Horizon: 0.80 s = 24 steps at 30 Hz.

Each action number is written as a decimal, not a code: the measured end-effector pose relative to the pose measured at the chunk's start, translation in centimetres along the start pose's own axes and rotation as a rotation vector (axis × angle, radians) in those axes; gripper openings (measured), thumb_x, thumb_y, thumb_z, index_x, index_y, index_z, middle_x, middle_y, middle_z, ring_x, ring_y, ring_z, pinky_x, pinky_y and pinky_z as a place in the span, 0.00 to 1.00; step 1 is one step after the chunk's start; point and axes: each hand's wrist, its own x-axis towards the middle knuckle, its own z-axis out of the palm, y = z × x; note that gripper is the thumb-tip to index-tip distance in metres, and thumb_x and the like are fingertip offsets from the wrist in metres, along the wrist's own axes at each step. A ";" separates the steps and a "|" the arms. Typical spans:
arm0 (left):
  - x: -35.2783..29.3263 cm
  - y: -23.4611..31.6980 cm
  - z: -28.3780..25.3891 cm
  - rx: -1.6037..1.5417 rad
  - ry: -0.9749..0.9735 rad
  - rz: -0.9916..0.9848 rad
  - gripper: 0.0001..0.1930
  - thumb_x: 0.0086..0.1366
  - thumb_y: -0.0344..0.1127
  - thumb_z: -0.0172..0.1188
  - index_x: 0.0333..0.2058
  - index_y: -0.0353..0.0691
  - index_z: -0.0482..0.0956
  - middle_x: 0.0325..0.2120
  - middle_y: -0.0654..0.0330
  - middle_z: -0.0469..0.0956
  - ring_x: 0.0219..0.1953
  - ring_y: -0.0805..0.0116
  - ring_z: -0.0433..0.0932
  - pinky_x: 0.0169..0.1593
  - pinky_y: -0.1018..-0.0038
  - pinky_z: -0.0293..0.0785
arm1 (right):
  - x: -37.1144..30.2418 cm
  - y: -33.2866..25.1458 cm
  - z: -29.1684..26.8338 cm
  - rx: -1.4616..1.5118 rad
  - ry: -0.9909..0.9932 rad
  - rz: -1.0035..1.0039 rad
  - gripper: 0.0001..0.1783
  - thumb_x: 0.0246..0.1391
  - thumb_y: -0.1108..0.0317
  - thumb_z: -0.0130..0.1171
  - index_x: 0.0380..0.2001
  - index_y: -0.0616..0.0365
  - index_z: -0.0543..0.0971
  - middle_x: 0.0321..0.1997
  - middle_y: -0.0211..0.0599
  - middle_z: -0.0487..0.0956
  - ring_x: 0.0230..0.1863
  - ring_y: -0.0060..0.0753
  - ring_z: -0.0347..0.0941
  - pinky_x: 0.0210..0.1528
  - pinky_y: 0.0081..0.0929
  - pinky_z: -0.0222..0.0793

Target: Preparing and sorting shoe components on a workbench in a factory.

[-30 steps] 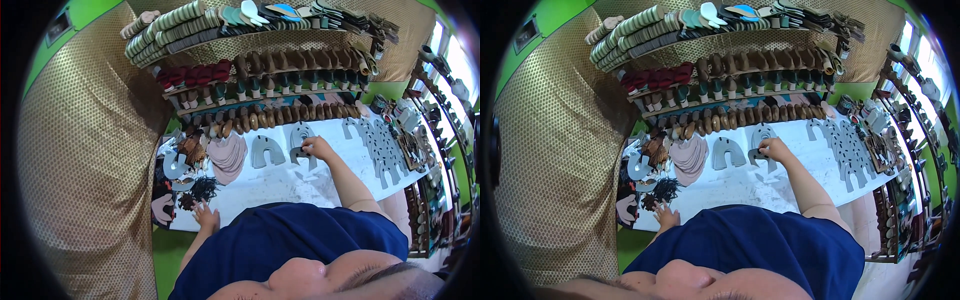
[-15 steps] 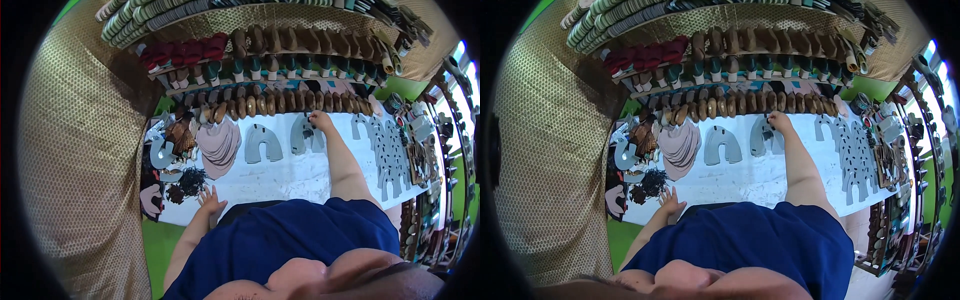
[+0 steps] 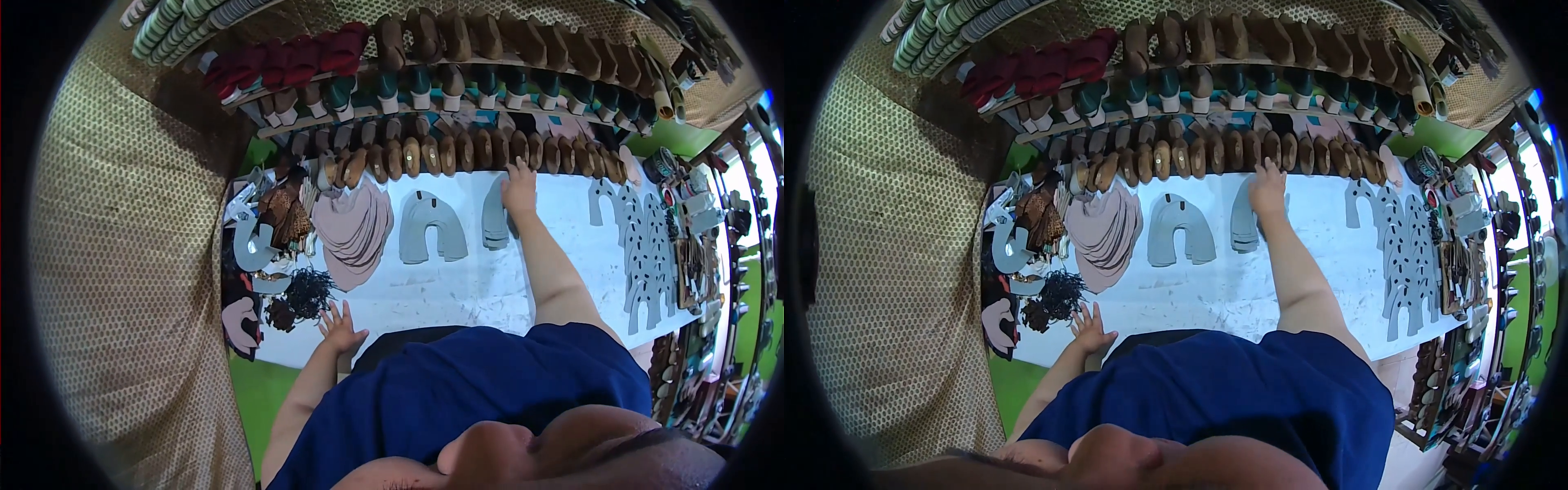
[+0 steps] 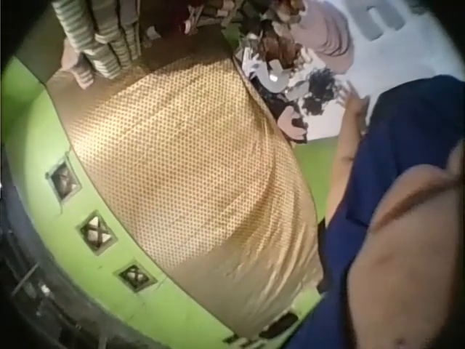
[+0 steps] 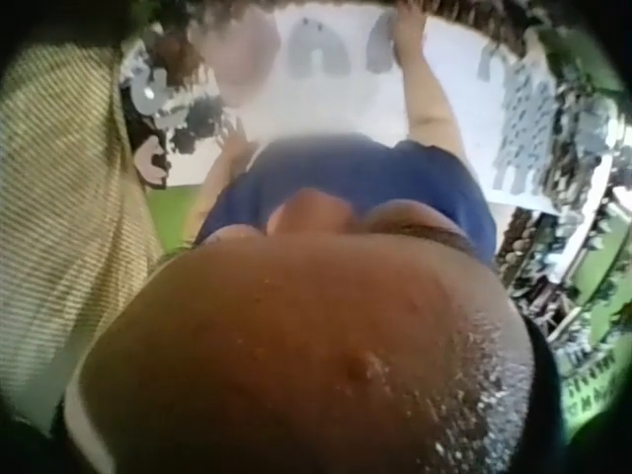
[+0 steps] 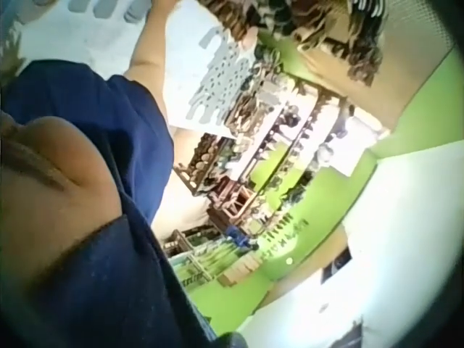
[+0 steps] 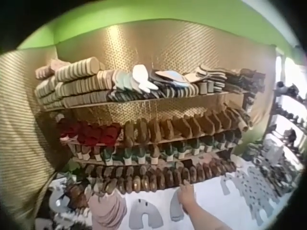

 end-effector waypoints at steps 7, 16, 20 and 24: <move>0.3 -0.1 0.0 0.018 -0.016 -0.008 0.63 0.54 0.67 0.63 0.72 0.51 0.26 0.71 0.43 0.17 0.70 0.31 0.13 0.66 0.33 0.24 | -2.9 -2.9 -2.3 -0.116 -0.424 0.115 0.39 0.54 0.38 0.57 0.67 0.37 0.65 0.75 0.37 0.55 0.76 0.51 0.46 0.70 0.69 0.44; 0.1 -0.2 0.1 0.006 0.000 -0.001 0.63 0.54 0.68 0.63 0.72 0.52 0.26 0.71 0.42 0.17 0.70 0.30 0.14 0.66 0.32 0.25 | -2.2 -3.5 -2.7 -0.205 -0.539 0.107 0.38 0.56 0.37 0.55 0.68 0.35 0.65 0.76 0.35 0.54 0.76 0.49 0.46 0.71 0.63 0.47; -0.2 0.2 0.1 0.011 0.004 -0.002 0.63 0.54 0.66 0.64 0.72 0.51 0.26 0.71 0.41 0.17 0.70 0.30 0.15 0.66 0.32 0.25 | -2.5 -3.9 -3.1 -0.154 -0.471 0.099 0.38 0.54 0.36 0.58 0.65 0.34 0.68 0.75 0.34 0.56 0.76 0.50 0.46 0.71 0.66 0.42; -0.8 0.3 0.0 0.033 0.010 0.006 0.64 0.54 0.64 0.65 0.72 0.50 0.26 0.71 0.40 0.18 0.70 0.29 0.16 0.66 0.32 0.25 | -1.9 -6.8 -4.2 -0.338 -0.502 0.106 0.35 0.60 0.36 0.48 0.67 0.34 0.66 0.77 0.31 0.52 0.77 0.50 0.41 0.70 0.75 0.29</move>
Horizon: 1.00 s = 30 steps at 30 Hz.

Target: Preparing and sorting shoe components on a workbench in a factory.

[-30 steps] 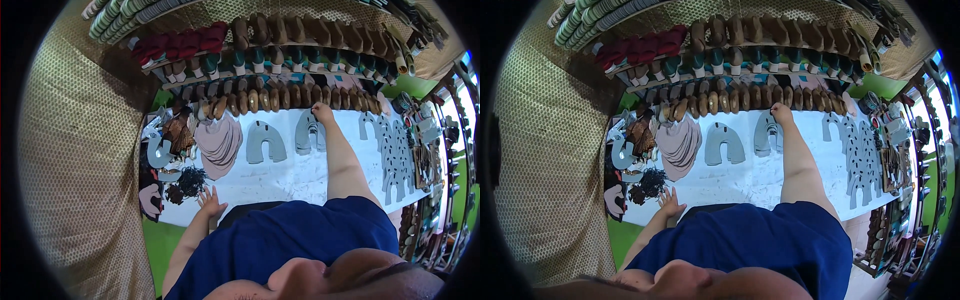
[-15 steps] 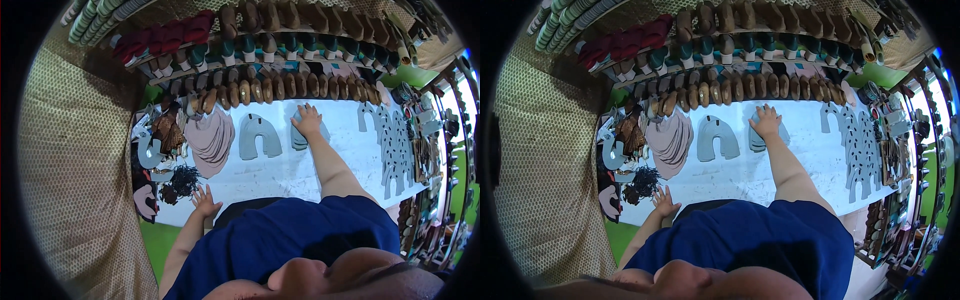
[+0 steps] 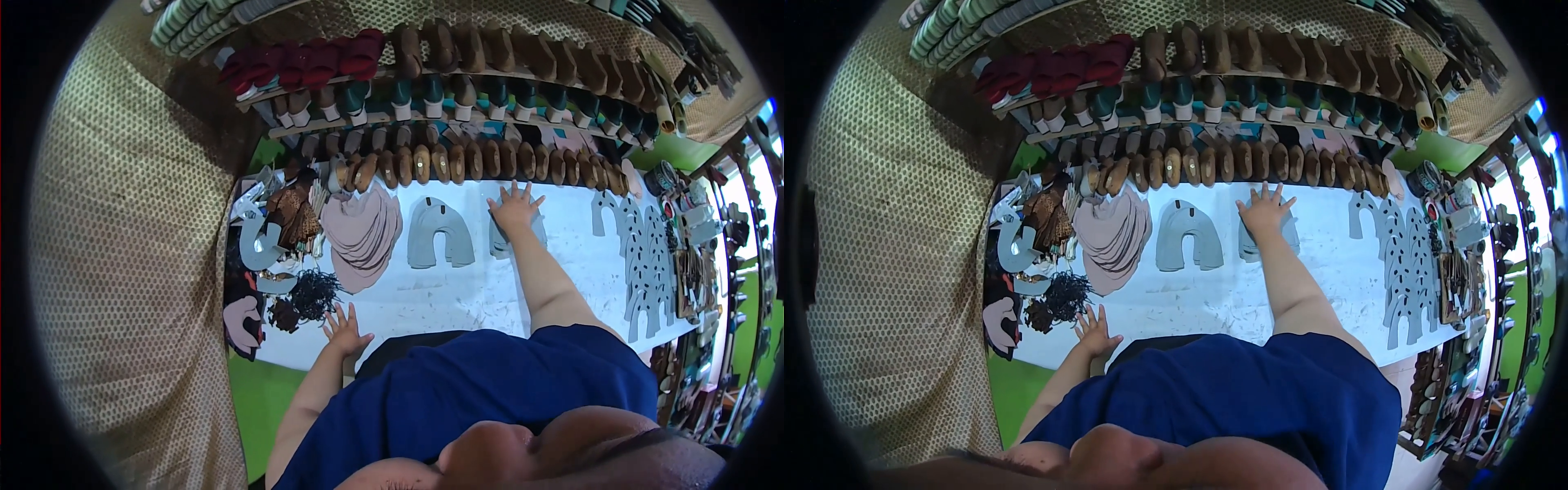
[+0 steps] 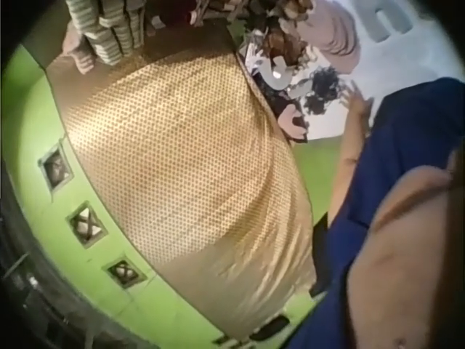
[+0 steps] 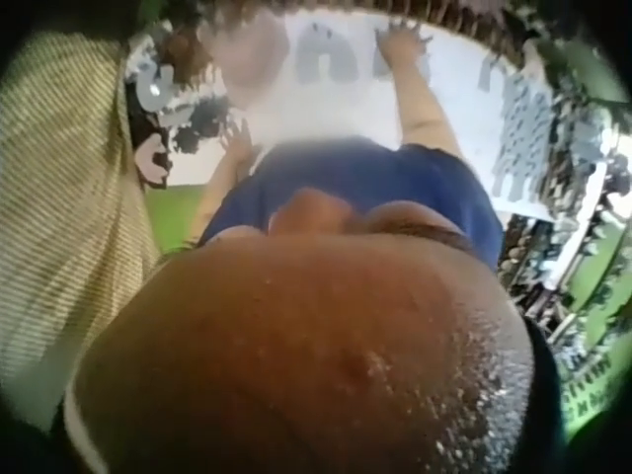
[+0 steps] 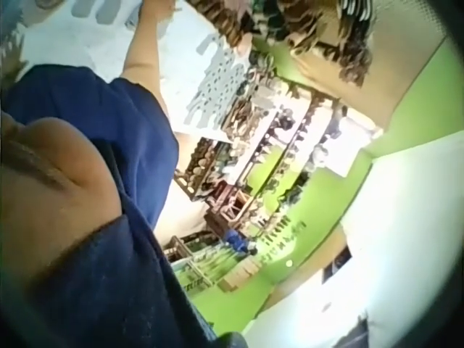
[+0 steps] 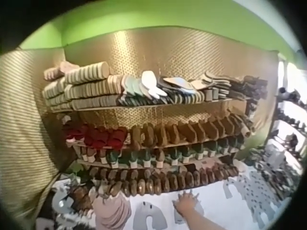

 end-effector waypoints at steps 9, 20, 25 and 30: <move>0.1 -0.1 -0.1 -0.034 0.043 0.010 0.62 0.55 0.63 0.65 0.73 0.52 0.28 0.72 0.43 0.20 0.71 0.32 0.17 0.67 0.33 0.25 | -0.9 -9.4 3.7 0.284 -0.056 -0.298 0.26 0.59 0.56 0.55 0.62 0.39 0.73 0.65 0.29 0.72 0.75 0.45 0.51 0.68 0.81 0.26; -0.7 0.1 -0.3 -0.030 0.077 0.040 0.61 0.56 0.61 0.64 0.72 0.52 0.27 0.72 0.43 0.20 0.71 0.32 0.17 0.67 0.34 0.25 | -1.3 -9.1 4.2 0.423 0.093 -0.322 0.07 0.52 0.63 0.63 0.36 0.46 0.82 0.38 0.31 0.83 0.51 0.37 0.76 0.69 0.67 0.46; -0.4 -0.3 -0.4 -0.042 0.034 0.037 0.62 0.55 0.63 0.65 0.72 0.52 0.27 0.72 0.43 0.20 0.71 0.32 0.17 0.67 0.33 0.26 | -4.2 -7.5 1.7 0.496 0.162 -0.487 0.08 0.52 0.64 0.63 0.37 0.46 0.84 0.36 0.31 0.83 0.50 0.38 0.76 0.69 0.66 0.46; 0.0 -0.9 0.3 -0.060 0.058 0.058 0.63 0.53 0.63 0.65 0.73 0.53 0.27 0.72 0.43 0.20 0.71 0.31 0.17 0.67 0.33 0.25 | -8.8 -5.4 -2.5 0.513 0.133 -0.603 0.10 0.51 0.65 0.64 0.38 0.45 0.84 0.39 0.31 0.83 0.50 0.38 0.76 0.71 0.65 0.45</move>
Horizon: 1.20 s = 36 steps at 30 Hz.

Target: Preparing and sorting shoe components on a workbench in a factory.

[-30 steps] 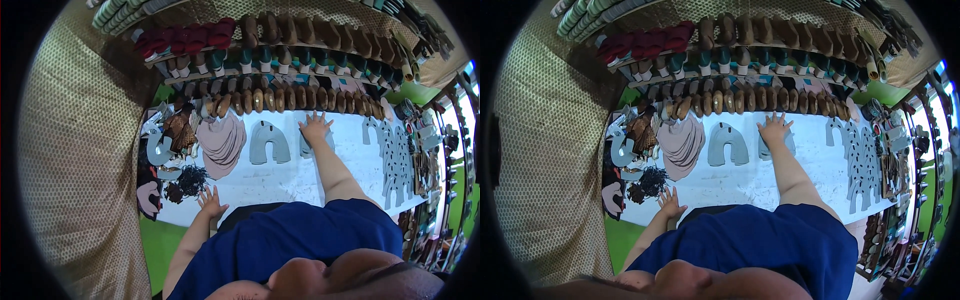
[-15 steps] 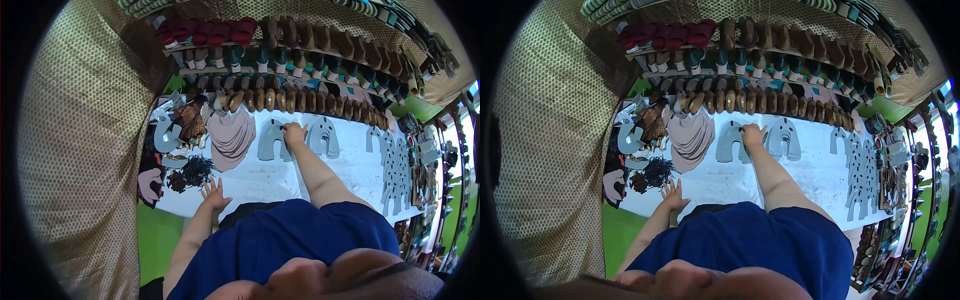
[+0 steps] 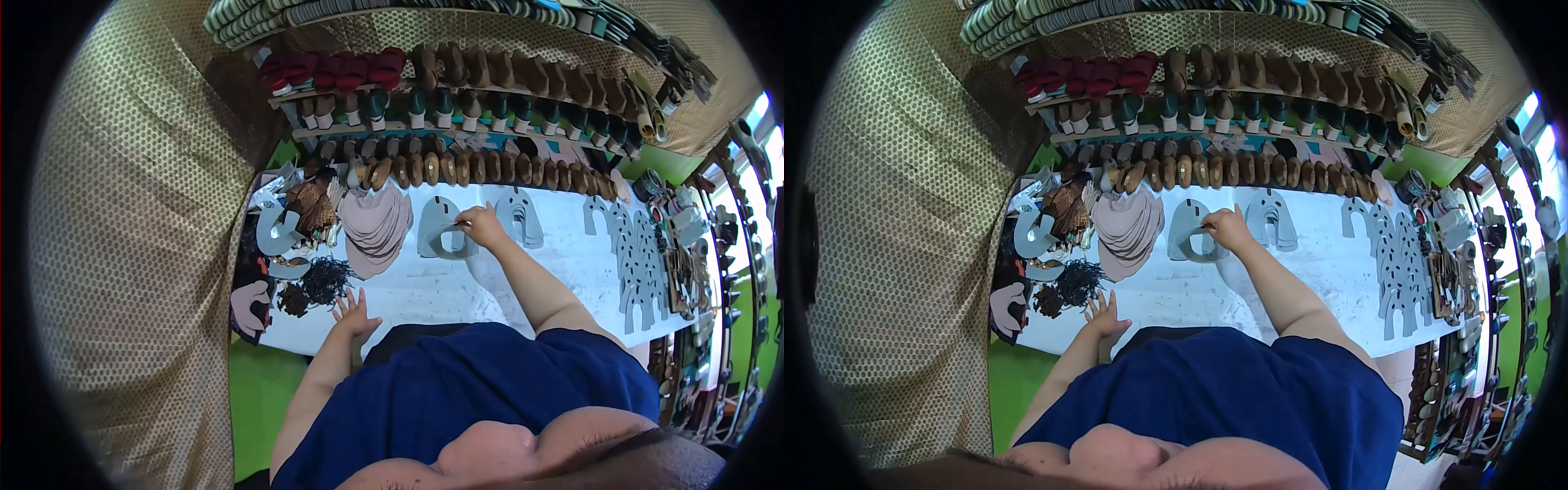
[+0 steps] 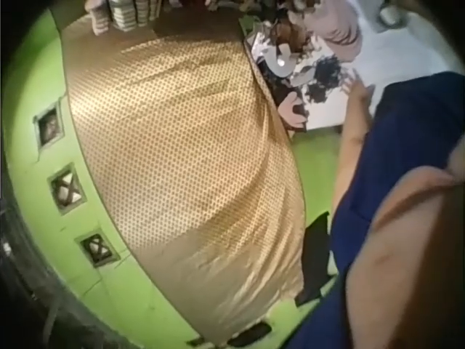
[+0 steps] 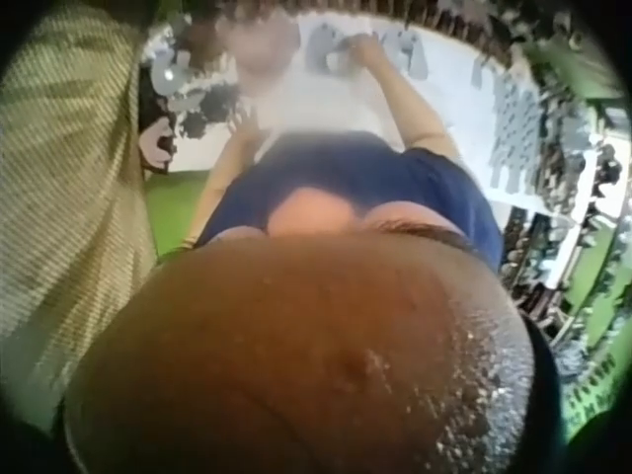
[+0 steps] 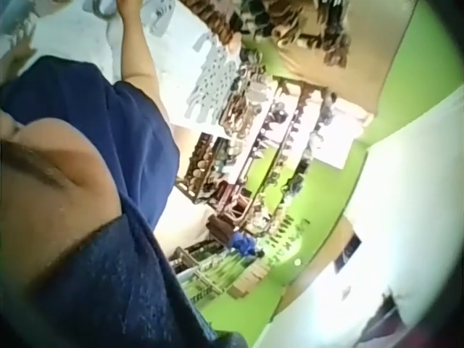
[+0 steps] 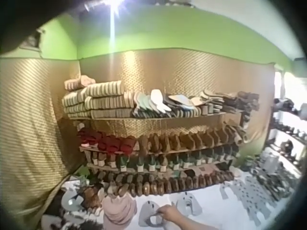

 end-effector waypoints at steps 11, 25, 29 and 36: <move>-1.4 -1.1 2.2 0.152 0.189 0.149 0.51 0.62 0.64 0.54 0.73 0.52 0.37 0.74 0.50 0.25 0.73 0.37 0.20 0.68 0.37 0.22 | -5.5 -7.2 -8.0 0.100 -0.427 -0.191 0.12 0.47 0.71 0.61 0.36 0.49 0.86 0.35 0.36 0.85 0.36 0.46 0.80 0.42 0.39 0.74; -4.1 -6.3 1.9 0.266 0.332 0.302 0.46 0.67 0.61 0.46 0.72 0.35 0.42 0.74 0.51 0.37 0.76 0.55 0.34 0.73 0.50 0.23 | -7.2 -18.6 13.8 -0.198 -0.532 -0.301 0.17 0.56 0.62 0.55 0.48 0.43 0.82 0.53 0.32 0.78 0.65 0.41 0.65 0.68 0.78 0.39; -4.1 -8.0 2.5 0.284 0.356 0.333 0.45 0.67 0.60 0.47 0.72 0.37 0.44 0.74 0.53 0.38 0.76 0.56 0.35 0.73 0.52 0.26 | -12.7 -16.2 15.2 -0.330 -0.388 -0.350 0.21 0.58 0.60 0.54 0.55 0.47 0.77 0.58 0.31 0.76 0.68 0.38 0.63 0.67 0.80 0.38; -3.5 -9.7 3.4 0.276 0.402 0.415 0.42 0.66 0.57 0.50 0.71 0.41 0.49 0.74 0.53 0.41 0.76 0.55 0.38 0.72 0.46 0.26 | -17.3 -13.7 15.9 -0.404 -0.296 -0.252 0.24 0.60 0.55 0.54 0.57 0.48 0.75 0.62 0.28 0.74 0.68 0.34 0.63 0.69 0.78 0.32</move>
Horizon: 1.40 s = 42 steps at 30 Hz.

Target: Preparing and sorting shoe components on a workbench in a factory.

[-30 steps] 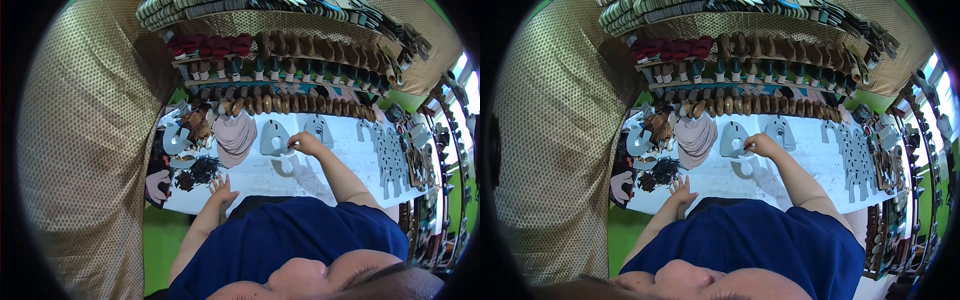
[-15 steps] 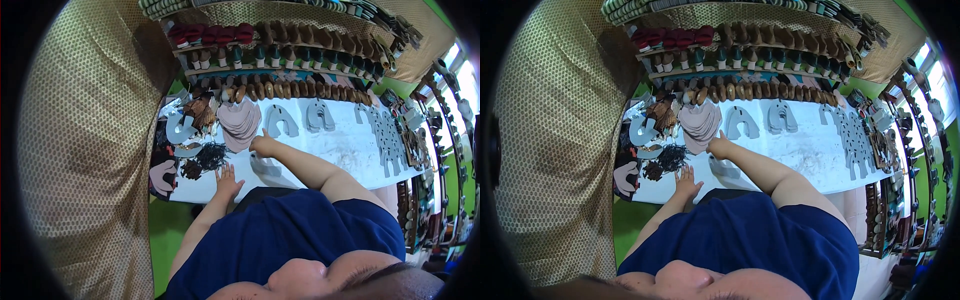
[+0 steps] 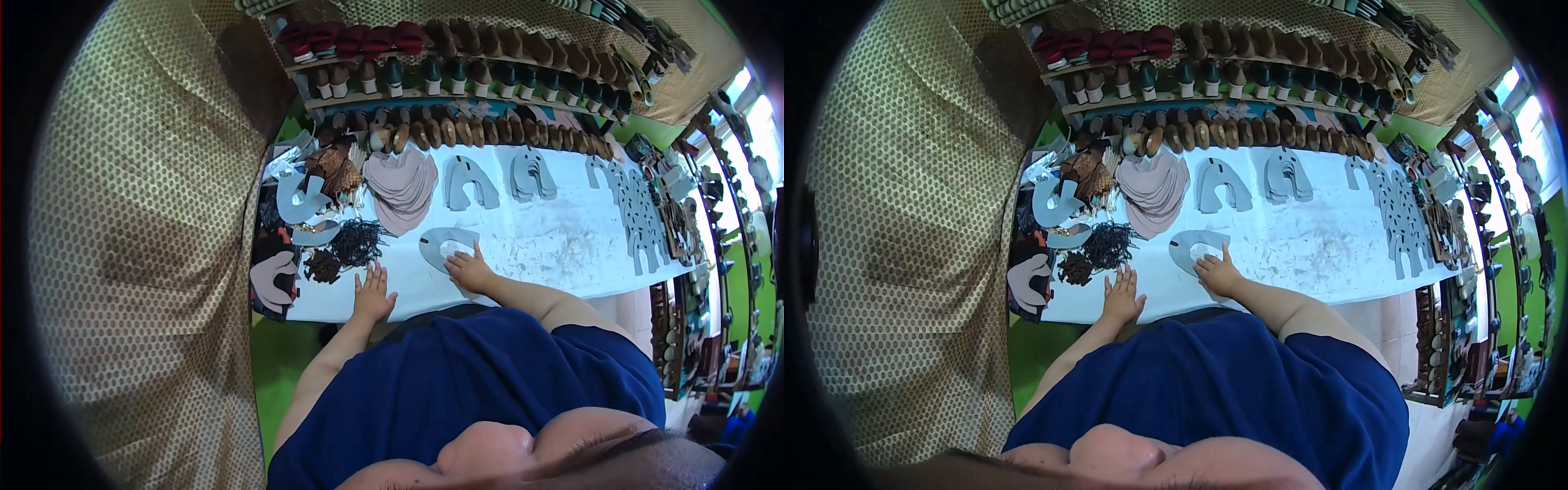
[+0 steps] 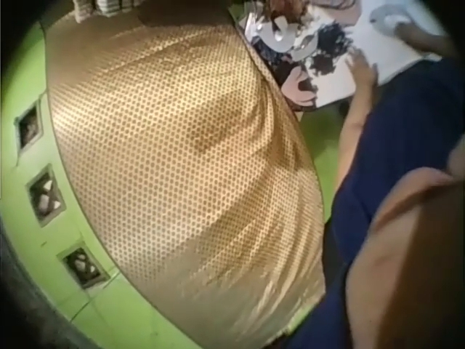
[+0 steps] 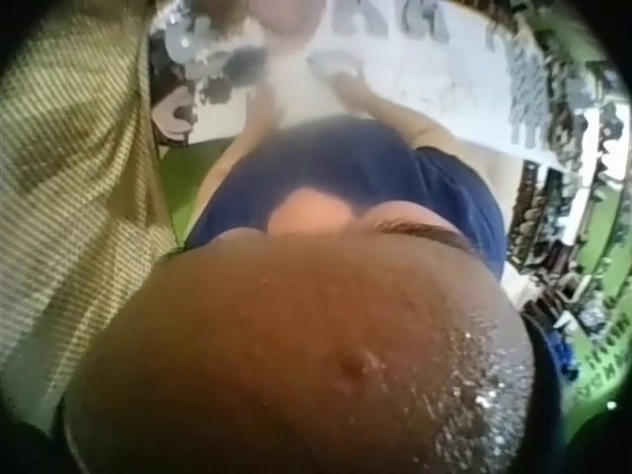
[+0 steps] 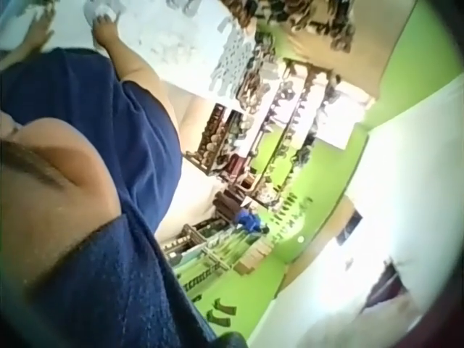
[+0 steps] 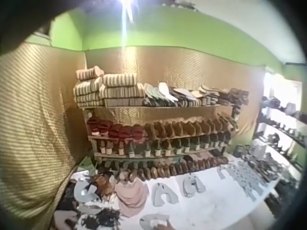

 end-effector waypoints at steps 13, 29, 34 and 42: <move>4.2 2.2 -3.1 0.086 -0.016 0.085 0.38 0.67 0.58 0.49 0.71 0.49 0.54 0.74 0.57 0.40 0.76 0.53 0.34 0.70 0.40 0.23 | -6.0 3.2 -0.1 -0.001 -0.059 0.303 0.35 0.63 0.45 0.46 0.71 0.38 0.57 0.78 0.35 0.50 0.78 0.47 0.38 0.70 0.76 0.26; 13.6 9.2 -4.3 -0.054 0.048 -0.016 0.26 0.59 0.54 0.63 0.52 0.47 0.80 0.74 0.48 0.37 0.74 0.37 0.32 0.69 0.35 0.29 | -16.6 8.5 0.1 0.130 0.004 0.758 0.43 0.60 0.39 0.48 0.73 0.41 0.51 0.78 0.40 0.47 0.79 0.46 0.37 0.72 0.69 0.31; 14.6 10.4 -3.8 -0.069 0.105 -0.116 0.21 0.55 0.51 0.66 0.42 0.44 0.83 0.73 0.47 0.42 0.73 0.37 0.36 0.69 0.37 0.33 | -16.7 8.9 0.1 0.183 0.041 0.758 0.42 0.61 0.40 0.48 0.73 0.43 0.53 0.78 0.40 0.48 0.79 0.46 0.38 0.73 0.68 0.30; 13.9 10.7 -4.8 -0.147 0.177 -0.110 0.14 0.56 0.50 0.66 0.31 0.47 0.87 0.71 0.46 0.52 0.71 0.33 0.44 0.69 0.37 0.36 | -16.7 9.0 0.5 0.205 0.060 0.753 0.39 0.61 0.43 0.49 0.71 0.45 0.58 0.77 0.41 0.50 0.78 0.46 0.39 0.72 0.68 0.29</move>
